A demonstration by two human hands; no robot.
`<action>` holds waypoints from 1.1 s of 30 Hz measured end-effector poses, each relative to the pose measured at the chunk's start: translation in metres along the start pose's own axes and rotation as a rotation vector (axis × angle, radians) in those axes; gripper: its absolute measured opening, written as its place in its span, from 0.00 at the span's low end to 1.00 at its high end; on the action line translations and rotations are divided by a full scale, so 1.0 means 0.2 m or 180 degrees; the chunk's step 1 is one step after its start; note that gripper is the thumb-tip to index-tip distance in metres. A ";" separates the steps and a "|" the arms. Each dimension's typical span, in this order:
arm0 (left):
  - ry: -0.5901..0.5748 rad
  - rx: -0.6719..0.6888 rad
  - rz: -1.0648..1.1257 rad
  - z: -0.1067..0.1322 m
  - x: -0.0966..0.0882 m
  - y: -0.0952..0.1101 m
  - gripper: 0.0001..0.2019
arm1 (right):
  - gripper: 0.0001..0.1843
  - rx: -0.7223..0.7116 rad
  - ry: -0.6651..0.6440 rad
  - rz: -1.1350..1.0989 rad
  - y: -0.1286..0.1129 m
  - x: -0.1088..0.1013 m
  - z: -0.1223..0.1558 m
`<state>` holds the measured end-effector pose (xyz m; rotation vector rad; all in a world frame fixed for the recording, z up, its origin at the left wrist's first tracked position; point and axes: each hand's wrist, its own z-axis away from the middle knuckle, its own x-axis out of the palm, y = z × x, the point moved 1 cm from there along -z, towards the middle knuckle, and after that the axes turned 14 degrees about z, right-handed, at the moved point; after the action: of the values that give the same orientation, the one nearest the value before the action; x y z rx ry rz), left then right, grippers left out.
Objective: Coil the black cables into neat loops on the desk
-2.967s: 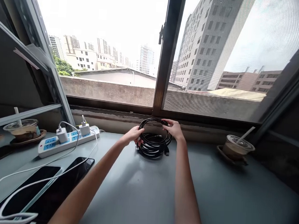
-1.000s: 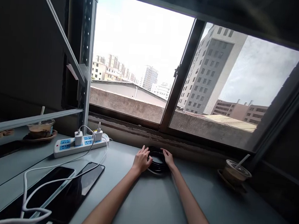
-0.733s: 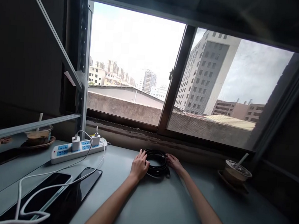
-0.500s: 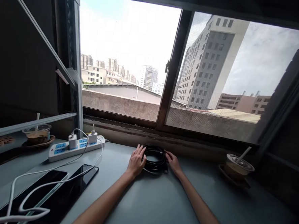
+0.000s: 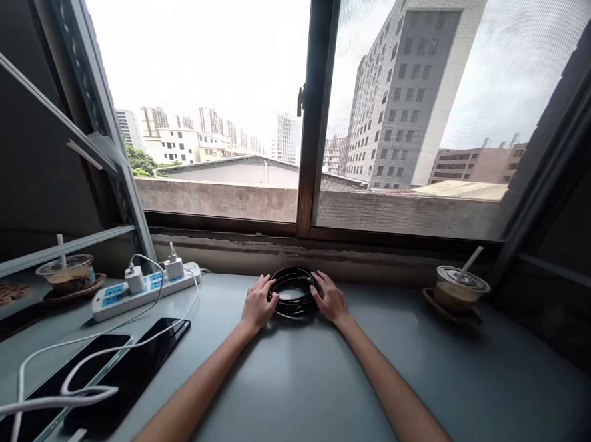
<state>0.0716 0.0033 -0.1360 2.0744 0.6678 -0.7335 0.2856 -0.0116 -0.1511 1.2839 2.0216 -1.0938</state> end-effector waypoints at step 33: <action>-0.0160 -0.0433 0.0422 0.05 0.00 -0.03 0.27 | 0.27 0.0323 0.0117 0.0358 0.05 0.11 0.08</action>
<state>0.0649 -0.0015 -0.1435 1.9487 0.5320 -0.6449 0.2857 -0.0108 -0.1803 1.4600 1.9162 -1.1403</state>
